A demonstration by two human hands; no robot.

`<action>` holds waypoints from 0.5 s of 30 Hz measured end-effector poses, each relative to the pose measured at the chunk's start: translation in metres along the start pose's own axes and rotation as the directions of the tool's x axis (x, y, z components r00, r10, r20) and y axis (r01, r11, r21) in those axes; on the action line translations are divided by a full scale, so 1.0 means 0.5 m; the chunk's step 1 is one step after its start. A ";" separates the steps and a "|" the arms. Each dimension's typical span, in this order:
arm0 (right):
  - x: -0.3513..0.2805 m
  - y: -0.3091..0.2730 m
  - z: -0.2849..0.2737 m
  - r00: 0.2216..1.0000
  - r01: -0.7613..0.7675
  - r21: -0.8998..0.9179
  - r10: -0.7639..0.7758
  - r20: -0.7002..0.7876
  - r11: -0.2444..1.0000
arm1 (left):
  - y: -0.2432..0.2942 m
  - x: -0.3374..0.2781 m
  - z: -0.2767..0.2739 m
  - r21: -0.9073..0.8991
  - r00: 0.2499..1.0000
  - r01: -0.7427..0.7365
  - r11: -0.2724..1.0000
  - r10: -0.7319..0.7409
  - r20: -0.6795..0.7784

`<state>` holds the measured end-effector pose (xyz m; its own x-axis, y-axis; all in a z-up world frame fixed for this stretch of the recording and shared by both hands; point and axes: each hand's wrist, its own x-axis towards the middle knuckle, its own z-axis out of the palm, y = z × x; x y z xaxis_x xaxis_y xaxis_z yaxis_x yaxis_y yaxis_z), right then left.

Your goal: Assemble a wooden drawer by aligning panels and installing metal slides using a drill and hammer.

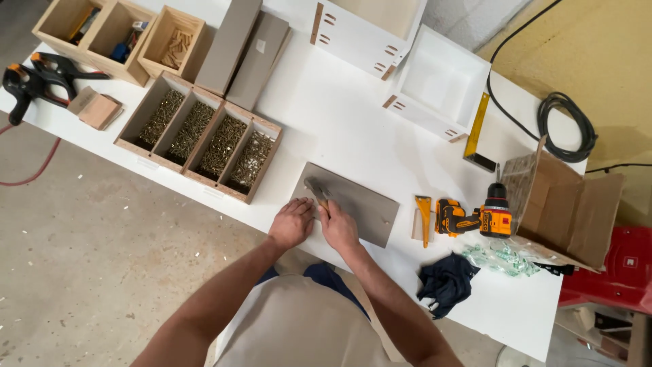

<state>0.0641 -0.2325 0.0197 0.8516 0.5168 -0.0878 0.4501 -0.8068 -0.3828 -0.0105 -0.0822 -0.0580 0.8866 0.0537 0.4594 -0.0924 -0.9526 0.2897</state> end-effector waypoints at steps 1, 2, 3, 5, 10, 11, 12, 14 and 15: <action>0.011 -0.001 0.007 1.000 0.003 -0.001 -0.003 0.000 1.000 | -0.004 0.008 -0.002 0.001 1.000 0.003 1.000 -0.003 -0.002; 0.013 0.003 0.015 1.000 -0.004 0.001 0.004 0.013 1.000 | -0.001 0.009 -0.003 0.002 1.000 0.003 1.000 -0.003 -0.015; 0.014 0.009 0.022 1.000 -0.012 0.002 0.012 0.026 1.000 | 0.004 0.011 -0.002 0.003 1.000 0.003 1.000 -0.003 -0.028; 0.007 -0.001 0.002 0.998 -0.047 0.048 0.045 0.033 0.998 | -0.001 0.012 -0.012 0.003 1.000 -0.014 1.000 0.014 -0.018; -0.097 0.040 -0.023 0.969 -0.039 0.109 0.064 -0.238 0.993 | 0.002 0.022 -0.023 -0.048 0.997 -0.055 0.997 0.057 0.044; -0.132 0.054 -0.037 0.946 -0.022 0.190 0.082 -0.313 0.982 | 0.004 0.025 -0.019 -0.006 0.994 -0.040 0.999 0.041 0.098; -0.159 0.064 -0.049 0.916 0.008 0.267 0.100 -0.390 0.964 | 0.000 0.032 -0.014 0.044 0.989 -0.030 0.999 0.023 0.148; -0.238 0.123 -0.082 0.925 -0.177 0.320 0.268 -0.269 0.931 | -0.001 0.053 0.014 -0.007 0.947 -0.030 1.000 0.031 0.320; -0.278 0.149 -0.097 0.906 -0.336 0.355 0.402 -0.131 0.872 | -0.002 0.063 0.028 -0.034 0.878 -0.004 0.999 0.020 0.478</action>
